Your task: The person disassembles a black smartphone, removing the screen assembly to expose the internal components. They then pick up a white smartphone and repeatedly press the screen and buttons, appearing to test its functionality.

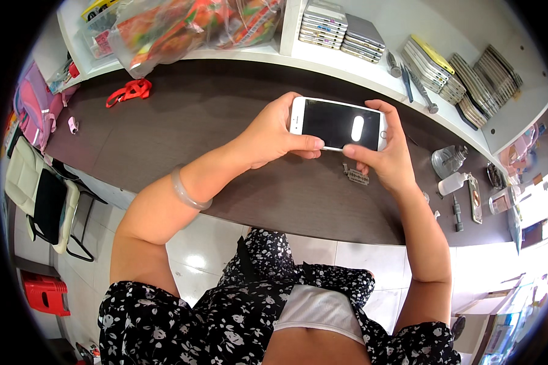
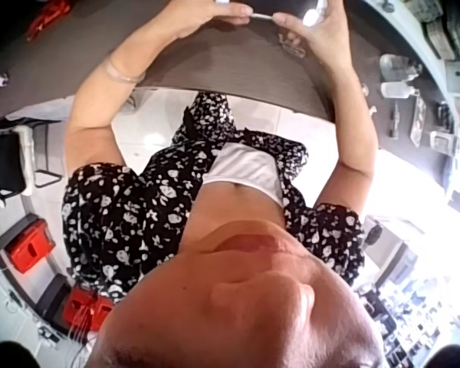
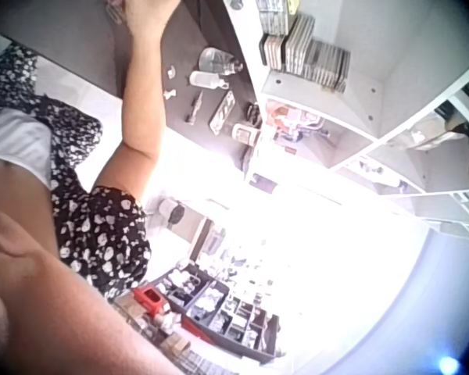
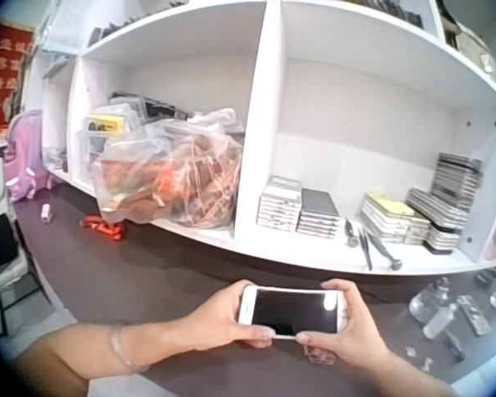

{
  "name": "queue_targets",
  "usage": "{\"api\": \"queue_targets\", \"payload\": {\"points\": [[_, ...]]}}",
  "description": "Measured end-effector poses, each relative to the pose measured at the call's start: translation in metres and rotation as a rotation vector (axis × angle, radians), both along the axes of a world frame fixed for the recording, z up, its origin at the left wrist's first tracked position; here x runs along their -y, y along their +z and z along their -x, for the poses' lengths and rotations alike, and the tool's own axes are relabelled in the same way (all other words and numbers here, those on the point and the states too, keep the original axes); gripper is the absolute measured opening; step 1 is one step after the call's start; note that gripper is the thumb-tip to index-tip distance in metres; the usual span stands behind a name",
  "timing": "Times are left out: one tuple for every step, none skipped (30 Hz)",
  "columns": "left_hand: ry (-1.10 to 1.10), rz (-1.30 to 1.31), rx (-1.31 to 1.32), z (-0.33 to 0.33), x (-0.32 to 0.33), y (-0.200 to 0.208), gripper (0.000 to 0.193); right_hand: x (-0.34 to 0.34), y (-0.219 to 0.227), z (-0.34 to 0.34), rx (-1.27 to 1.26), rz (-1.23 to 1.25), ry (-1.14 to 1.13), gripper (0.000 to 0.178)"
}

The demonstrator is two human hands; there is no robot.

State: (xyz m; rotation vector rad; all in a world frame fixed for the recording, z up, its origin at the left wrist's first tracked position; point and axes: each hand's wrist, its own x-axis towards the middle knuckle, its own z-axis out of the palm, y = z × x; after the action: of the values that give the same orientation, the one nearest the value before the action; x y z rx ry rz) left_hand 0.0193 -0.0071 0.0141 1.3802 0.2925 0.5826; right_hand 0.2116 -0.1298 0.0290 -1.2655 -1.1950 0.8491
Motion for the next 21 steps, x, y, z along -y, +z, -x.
{"api": "queue_targets", "payload": {"points": [[0.002, 0.058, -0.017, 0.0, -0.001, 0.001, 0.051, -0.001, -0.001, -0.004, -0.071, 0.019, 0.026, 0.067], [0.003, 0.116, -0.033, 0.0, -0.004, 0.003, 0.052, 0.001, 0.004, -0.005, -0.205, 0.074, 0.068, 0.057], [0.005, 0.174, -0.05, 0.001, -0.006, 0.005, 0.054, 0.001, 0.008, -0.007, -0.29, 0.098, 0.111, 0.056], [0.019, 0.196, -0.037, 0.004, -0.006, 0.007, 0.06, -0.001, 0.01, -0.008, -0.377, 0.123, 0.157, 0.054], [0.004, 0.184, -0.035, 0.006, -0.008, 0.007, 0.063, -0.001, 0.012, -0.01, -0.464, 0.148, 0.203, 0.052], [-0.009, 0.172, -0.033, 0.007, -0.012, 0.007, 0.066, -0.002, 0.007, -0.013, -0.488, 0.124, 0.253, 0.049], [-0.027, 0.16, -0.03, 0.007, -0.013, 0.008, 0.07, -0.002, 0.005, -0.014, -0.458, 0.121, 0.242, 0.051], [-0.028, 0.148, -0.038, 0.007, -0.012, 0.008, 0.068, -0.003, 0.003, -0.014, -0.428, 0.117, 0.23, 0.052], [-0.028, 0.137, -0.046, 0.005, -0.009, 0.007, 0.067, -0.002, 0.002, -0.015, -0.398, 0.113, 0.219, 0.054], [-0.026, 0.126, -0.055, 0.005, -0.006, 0.007, 0.065, -0.003, 0.001, -0.014, -0.375, 0.117, 0.203, 0.056], [-0.018, 0.113, -0.071, 0.005, -0.006, 0.007, 0.065, -0.003, 0.0, -0.013, -0.353, 0.121, 0.187, 0.058], [-0.009, 0.101, -0.087, 0.005, -0.005, 0.006, 0.066, -0.003, -0.001, -0.012, -0.33, 0.125, 0.172, 0.06], [-0.007, 0.089, -0.103, 0.004, -0.005, 0.006, 0.066, -0.002, -0.001, -0.011, -0.341, 0.137, 0.17, 0.062], [-0.015, 0.069, -0.139, 0.004, -0.004, 0.008, 0.067, -0.002, 0.0, -0.01, -0.352, 0.148, 0.169, 0.064], [-0.023, 0.048, -0.176, 0.004, -0.003, 0.011, 0.068, -0.001, 0.001, -0.009, -0.362, 0.159, 0.167, 0.066], [-0.026, 0.027, -0.214, 0.006, -0.002, 0.012, 0.069, -0.001, 0.001, -0.009, -0.354, 0.155, 0.167, 0.066], [-0.028, 0.021, -0.208, 0.006, -0.002, 0.012, 0.068, -0.001, 0.001, -0.008, -0.346, 0.15, 0.165, 0.066], [-0.031, 0.014, -0.201, 0.005, -0.003, 0.01, 0.068, 0.0, 0.001, -0.008, -0.338, 0.145, 0.163, 0.065], [-0.031, 0.009, -0.195, 0.006, -0.003, 0.009, 0.068, 0.0, 0.001, -0.007, -0.317, 0.139, 0.158, 0.065], [-0.034, -0.007, -0.185, 0.006, -0.004, 0.008, 0.067, 0.0, 0.002, -0.006, -0.296, 0.133, 0.153, 0.065], [-0.037, -0.022, -0.175, 0.006, -0.005, 0.006, 0.066, 0.0, 0.002, -0.004, -0.275, 0.127, 0.147, 0.065]]}}
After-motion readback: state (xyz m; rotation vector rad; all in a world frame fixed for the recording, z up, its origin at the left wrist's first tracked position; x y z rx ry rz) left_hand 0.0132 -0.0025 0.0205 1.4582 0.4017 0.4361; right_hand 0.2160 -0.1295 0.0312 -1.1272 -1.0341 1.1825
